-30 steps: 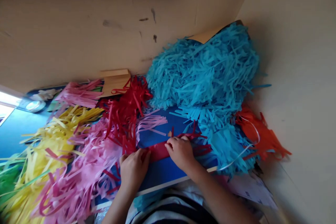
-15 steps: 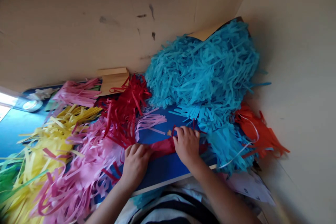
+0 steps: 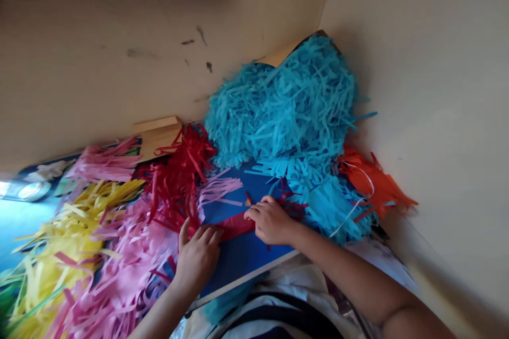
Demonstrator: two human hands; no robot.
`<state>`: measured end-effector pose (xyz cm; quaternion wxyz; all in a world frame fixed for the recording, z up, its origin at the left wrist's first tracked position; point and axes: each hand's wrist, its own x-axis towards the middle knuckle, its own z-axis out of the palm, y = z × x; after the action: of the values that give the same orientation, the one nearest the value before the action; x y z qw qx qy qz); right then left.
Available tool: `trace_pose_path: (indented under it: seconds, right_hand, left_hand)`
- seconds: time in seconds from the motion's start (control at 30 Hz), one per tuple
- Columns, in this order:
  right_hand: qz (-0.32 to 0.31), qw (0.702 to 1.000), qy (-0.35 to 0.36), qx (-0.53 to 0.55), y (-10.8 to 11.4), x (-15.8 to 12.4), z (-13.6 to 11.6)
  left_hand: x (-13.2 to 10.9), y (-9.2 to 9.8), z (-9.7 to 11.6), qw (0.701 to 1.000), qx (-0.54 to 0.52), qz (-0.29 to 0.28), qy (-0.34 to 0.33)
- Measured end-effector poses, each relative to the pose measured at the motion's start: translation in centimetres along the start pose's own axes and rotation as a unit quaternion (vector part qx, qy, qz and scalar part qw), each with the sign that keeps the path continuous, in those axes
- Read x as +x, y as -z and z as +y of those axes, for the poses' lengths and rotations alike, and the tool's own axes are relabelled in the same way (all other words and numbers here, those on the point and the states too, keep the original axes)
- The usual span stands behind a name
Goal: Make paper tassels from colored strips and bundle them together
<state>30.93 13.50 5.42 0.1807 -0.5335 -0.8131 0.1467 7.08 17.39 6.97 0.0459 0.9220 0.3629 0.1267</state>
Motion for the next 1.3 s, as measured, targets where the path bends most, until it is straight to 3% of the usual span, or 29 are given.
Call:
trace_pose_path:
  seconds: [0.17, 0.4, 0.67, 1.03, 1.17, 1.23, 1.3]
  right_hand:
    - [-0.003, 1.0, 0.006, -0.013, 0.2, 0.0, -0.4]
    - [0.004, 0.996, -0.076, 0.034, 0.1, 1.3, 0.9]
    - [0.017, 0.987, -0.157, -0.02, -0.3, 2.8, -0.1]
    - [0.027, 0.982, -0.185, -0.038, -0.8, 3.1, 0.0]
    - [0.054, 0.977, -0.199, -0.059, -0.2, 2.7, -0.2]
    - [0.079, 0.981, -0.154, -0.083, 0.3, 2.3, -0.5]
    - [0.074, 0.991, -0.043, -0.101, 0.6, 1.9, -0.9]
  left_hand:
    - [-0.2, 0.0, -0.8, 0.997, -0.06, 0.038, 0.043]
    - [-0.4, -0.2, -1.7, 0.995, -0.059, 0.03, 0.078]
    - [0.8, -0.4, -1.4, 0.989, -0.032, 0.022, 0.14]
    - [1.4, -0.2, -1.1, 0.989, 0.014, -0.022, 0.147]
    - [1.0, 0.0, -0.9, 0.989, 0.062, 0.033, 0.127]
    - [0.9, 0.2, -0.9, 0.994, 0.073, 0.039, 0.074]
    - [0.9, 0.4, -0.8, 0.998, 0.068, 0.002, 0.015]
